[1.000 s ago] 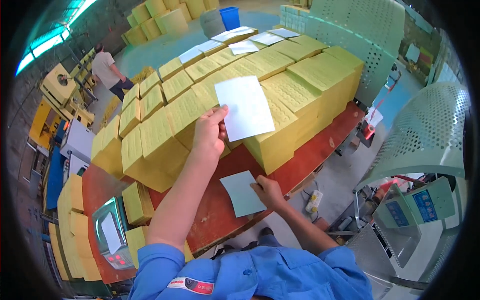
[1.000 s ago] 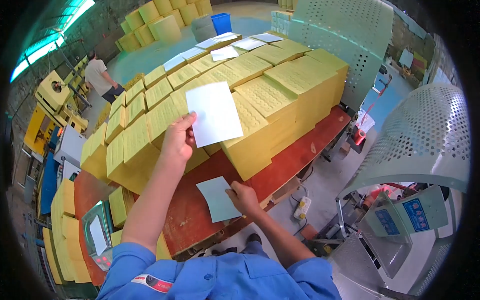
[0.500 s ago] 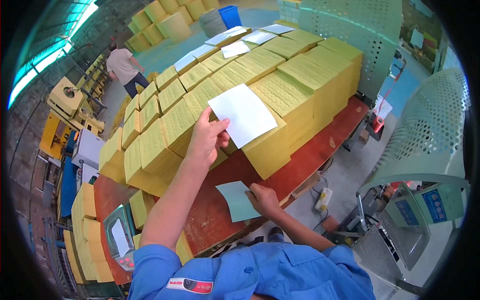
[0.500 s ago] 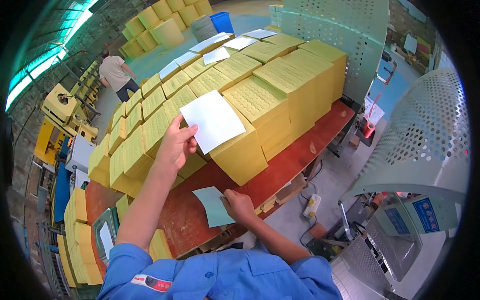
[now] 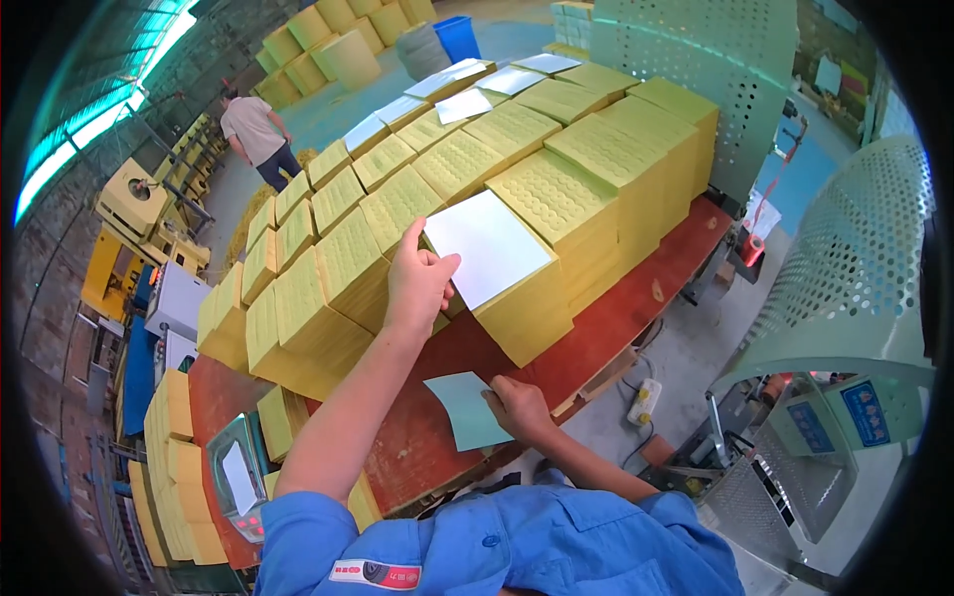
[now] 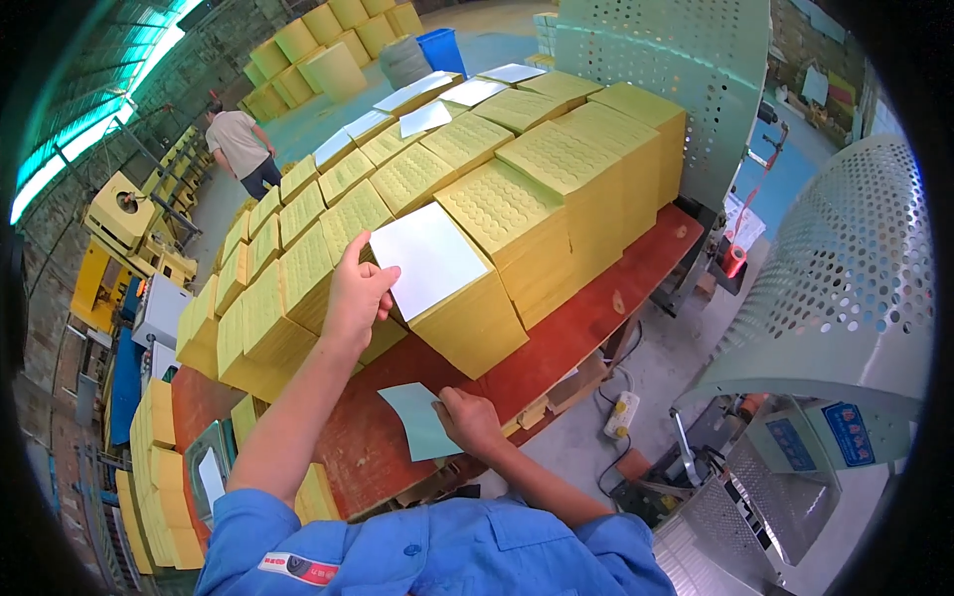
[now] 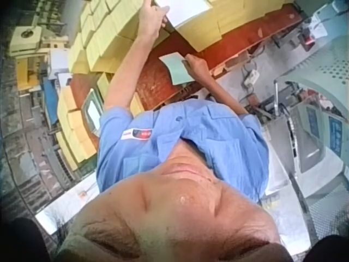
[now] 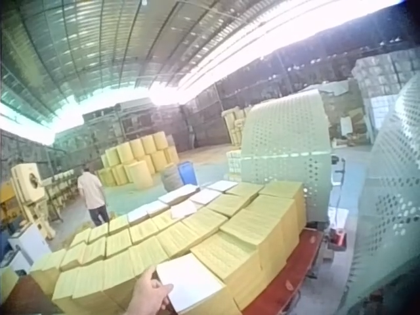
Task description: The recorder weighs stacks of yellow paper, inserts separator sheets, and uses a banding machine to secure the stacks.
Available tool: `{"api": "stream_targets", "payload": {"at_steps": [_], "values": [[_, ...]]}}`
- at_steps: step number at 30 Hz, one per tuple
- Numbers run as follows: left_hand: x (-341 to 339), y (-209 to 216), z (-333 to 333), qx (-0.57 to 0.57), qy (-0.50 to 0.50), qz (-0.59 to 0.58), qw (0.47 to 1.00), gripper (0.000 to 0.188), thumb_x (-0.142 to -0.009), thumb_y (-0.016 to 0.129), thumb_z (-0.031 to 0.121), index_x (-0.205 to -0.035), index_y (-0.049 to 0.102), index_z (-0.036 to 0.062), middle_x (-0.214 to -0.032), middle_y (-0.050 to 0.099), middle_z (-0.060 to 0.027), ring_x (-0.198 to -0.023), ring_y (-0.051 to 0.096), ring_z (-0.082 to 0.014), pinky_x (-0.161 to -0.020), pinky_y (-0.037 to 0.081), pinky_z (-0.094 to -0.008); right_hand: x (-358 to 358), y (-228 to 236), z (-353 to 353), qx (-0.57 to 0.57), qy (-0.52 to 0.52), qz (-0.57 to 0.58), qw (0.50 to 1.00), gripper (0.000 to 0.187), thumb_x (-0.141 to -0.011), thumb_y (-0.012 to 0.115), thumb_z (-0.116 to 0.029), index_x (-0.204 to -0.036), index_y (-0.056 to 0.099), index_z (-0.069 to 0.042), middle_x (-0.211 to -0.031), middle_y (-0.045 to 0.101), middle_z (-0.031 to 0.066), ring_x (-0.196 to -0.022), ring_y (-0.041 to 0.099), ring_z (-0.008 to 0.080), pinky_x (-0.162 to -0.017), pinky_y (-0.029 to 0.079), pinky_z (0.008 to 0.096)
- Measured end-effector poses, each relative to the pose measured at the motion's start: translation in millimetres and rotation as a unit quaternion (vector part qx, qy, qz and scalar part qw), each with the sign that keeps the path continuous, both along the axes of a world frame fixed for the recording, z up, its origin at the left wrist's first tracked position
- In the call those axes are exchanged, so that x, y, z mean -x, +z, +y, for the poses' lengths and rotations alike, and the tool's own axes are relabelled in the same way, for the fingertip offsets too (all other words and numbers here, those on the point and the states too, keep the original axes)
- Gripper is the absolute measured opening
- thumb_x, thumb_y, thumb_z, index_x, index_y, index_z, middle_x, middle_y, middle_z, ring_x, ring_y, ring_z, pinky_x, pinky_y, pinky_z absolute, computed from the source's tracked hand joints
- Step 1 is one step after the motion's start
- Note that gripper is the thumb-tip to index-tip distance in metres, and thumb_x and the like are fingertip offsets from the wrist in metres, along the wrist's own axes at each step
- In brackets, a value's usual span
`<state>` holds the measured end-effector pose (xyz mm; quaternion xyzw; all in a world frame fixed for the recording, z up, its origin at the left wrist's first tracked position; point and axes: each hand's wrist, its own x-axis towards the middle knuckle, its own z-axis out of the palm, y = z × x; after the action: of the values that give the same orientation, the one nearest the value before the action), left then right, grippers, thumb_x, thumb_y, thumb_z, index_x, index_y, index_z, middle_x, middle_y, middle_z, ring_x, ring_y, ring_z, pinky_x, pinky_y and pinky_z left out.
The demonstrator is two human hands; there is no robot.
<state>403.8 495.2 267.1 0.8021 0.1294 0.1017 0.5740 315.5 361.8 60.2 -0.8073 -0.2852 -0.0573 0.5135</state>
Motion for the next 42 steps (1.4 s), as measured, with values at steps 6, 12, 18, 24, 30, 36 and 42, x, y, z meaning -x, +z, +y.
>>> {"api": "stream_targets", "payload": {"at_steps": [6, 12, 18, 24, 30, 36, 42], "values": [[-5, -18, 5, -0.048, -0.002, -0.021, 0.999, 0.057, -0.086, 0.066, 0.007, -0.137, 0.043, -0.0022, -0.068, 0.049, 0.0018, -0.049, 0.041, -0.0037, -0.040, 0.030, -0.0192, -1, 0, 0, -0.006, 0.004, -0.003, 1.000, 0.020, -0.088, 0.062, -0.017, -0.082, 0.049, -0.003, -0.072, 0.057, 0.0160, -0.066, 0.061, 0.0358, -0.058, 0.050, 0.0457], [-2, -11, 7, -0.248, 0.027, -0.082, 0.965, 0.037, -0.088, 0.064, 0.006, -0.123, 0.055, -0.0050, -0.074, 0.053, -0.0013, -0.058, 0.048, -0.0099, -0.053, 0.042, -0.0250, 1, 2, -2, -0.010, 0.002, -0.006, 1.000, 0.020, -0.087, 0.063, -0.015, -0.082, 0.048, -0.004, -0.073, 0.057, 0.0154, -0.066, 0.061, 0.0359, -0.058, 0.050, 0.0458], [-45, 3, -7, -0.525, -0.093, -0.335, 0.777, 0.037, -0.091, 0.060, 0.024, -0.112, 0.056, -0.0057, -0.108, 0.059, -0.0226, -0.100, 0.058, -0.0352, -0.086, 0.047, -0.0434, -4, -6, -1, -0.042, 0.036, 0.020, 0.998, 0.018, -0.085, 0.062, -0.012, -0.083, 0.047, -0.003, -0.074, 0.056, 0.0163, -0.069, 0.061, 0.0358, -0.059, 0.048, 0.0449], [-66, -36, -7, -0.545, -0.170, -0.103, 0.814, 0.053, -0.096, 0.048, 0.037, -0.129, 0.050, -0.0044, -0.133, 0.051, -0.0256, -0.123, 0.048, -0.0396, -0.104, 0.038, -0.0446, -13, -11, -51, -0.378, -0.025, 0.212, 0.901, 0.024, -0.079, 0.055, -0.007, -0.100, 0.062, 0.001, -0.090, 0.061, 0.0040, -0.083, 0.058, 0.0158, -0.076, 0.048, 0.0319], [-59, -44, 2, -0.525, -0.185, -0.118, 0.822, 0.057, -0.096, 0.047, 0.039, -0.131, 0.050, -0.0055, -0.136, 0.049, -0.0260, -0.126, 0.046, -0.0395, -0.108, 0.033, -0.0473, -57, -6, -95, -0.390, -0.105, 0.254, 0.879, 0.040, -0.078, 0.044, -0.003, -0.115, 0.059, 0.003, -0.101, 0.065, 0.0082, -0.088, 0.061, 0.0166, -0.079, 0.047, 0.0284], [1, -27, -2, -0.487, -0.271, -0.152, 0.817, 0.049, -0.093, 0.050, 0.029, -0.128, 0.051, -0.0061, -0.137, 0.049, -0.0250, -0.126, 0.046, -0.0395, -0.108, 0.034, -0.0438, -3, -18, -105, -0.351, -0.063, 0.287, 0.889, 0.036, -0.077, 0.049, -0.005, -0.111, 0.061, 0.002, -0.096, 0.064, 0.0056, -0.086, 0.058, 0.0143, -0.078, 0.045, 0.0276], [108, -1, 6, -0.420, -0.388, -0.143, 0.808, 0.045, -0.091, 0.055, 0.020, -0.132, 0.052, 0.0017, -0.139, 0.047, -0.0230, -0.131, 0.041, -0.0394, -0.111, 0.030, -0.0476, 85, -53, -96, -0.557, -0.056, 0.511, 0.652, 0.038, -0.074, 0.051, -0.007, -0.110, 0.061, 0.004, -0.104, 0.066, 0.0141, -0.098, 0.063, 0.0256, -0.092, 0.048, 0.0369]]}}
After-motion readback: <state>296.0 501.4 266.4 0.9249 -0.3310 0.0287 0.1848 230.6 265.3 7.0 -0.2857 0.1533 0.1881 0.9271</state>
